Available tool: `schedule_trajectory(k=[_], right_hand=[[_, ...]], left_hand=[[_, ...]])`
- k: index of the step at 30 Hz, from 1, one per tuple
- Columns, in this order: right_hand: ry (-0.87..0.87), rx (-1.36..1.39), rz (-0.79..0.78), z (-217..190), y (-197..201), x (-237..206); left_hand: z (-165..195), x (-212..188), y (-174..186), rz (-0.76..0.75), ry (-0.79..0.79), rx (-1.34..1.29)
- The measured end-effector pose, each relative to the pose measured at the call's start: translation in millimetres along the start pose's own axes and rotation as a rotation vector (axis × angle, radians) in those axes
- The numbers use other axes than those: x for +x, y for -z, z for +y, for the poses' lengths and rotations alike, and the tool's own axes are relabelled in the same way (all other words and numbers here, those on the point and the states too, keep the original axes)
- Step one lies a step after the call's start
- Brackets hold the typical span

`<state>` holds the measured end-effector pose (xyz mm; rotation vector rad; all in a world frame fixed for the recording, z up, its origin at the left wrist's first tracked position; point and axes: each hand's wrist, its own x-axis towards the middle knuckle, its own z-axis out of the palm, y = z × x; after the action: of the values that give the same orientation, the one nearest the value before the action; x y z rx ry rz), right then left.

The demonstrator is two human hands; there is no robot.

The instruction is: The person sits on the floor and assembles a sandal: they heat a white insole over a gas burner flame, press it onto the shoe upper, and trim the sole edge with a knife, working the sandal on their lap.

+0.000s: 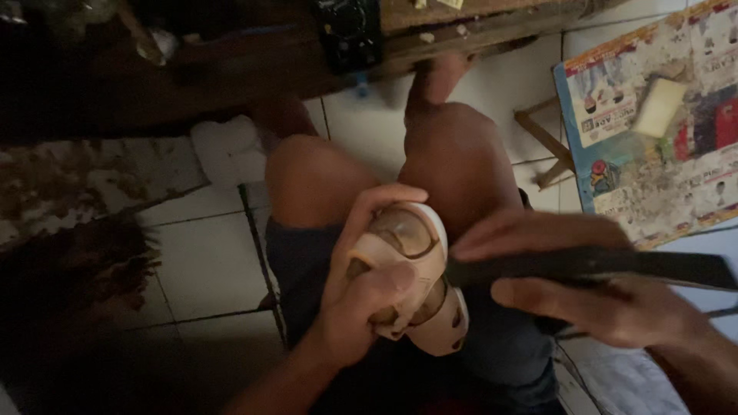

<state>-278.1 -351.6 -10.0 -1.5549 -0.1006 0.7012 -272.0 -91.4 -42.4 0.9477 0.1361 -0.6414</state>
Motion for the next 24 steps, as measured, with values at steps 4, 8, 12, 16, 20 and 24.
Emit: schedule_trajectory(k=[4, 8, 12, 16, 20, 24], right_hand=[[-0.058, -0.022, 0.092, 1, -22, -14], [-0.035, 0.01, 0.249, 9, -30, -15], [-0.006, 0.129, 0.346, 19, -32, -16], [-0.062, 0.284, 0.388, 11, -33, -7], [0.04, -0.035, 0.245, -15, -20, 19], [-0.243, -0.238, -0.029, -24, 7, 32]], left_hand=[[-3, -7, -1, 0.0, -0.089, 0.025], [-8, -5, 3, -0.03, -0.106, 0.082], [-9, 0, 9, -0.076, -0.098, 0.149], [-2, 3, 11, -0.119, -0.107, 0.237], [4, 6, 5, -0.141, -0.038, 0.159], [10, 12, -1, -0.187, 0.015, 0.152]])
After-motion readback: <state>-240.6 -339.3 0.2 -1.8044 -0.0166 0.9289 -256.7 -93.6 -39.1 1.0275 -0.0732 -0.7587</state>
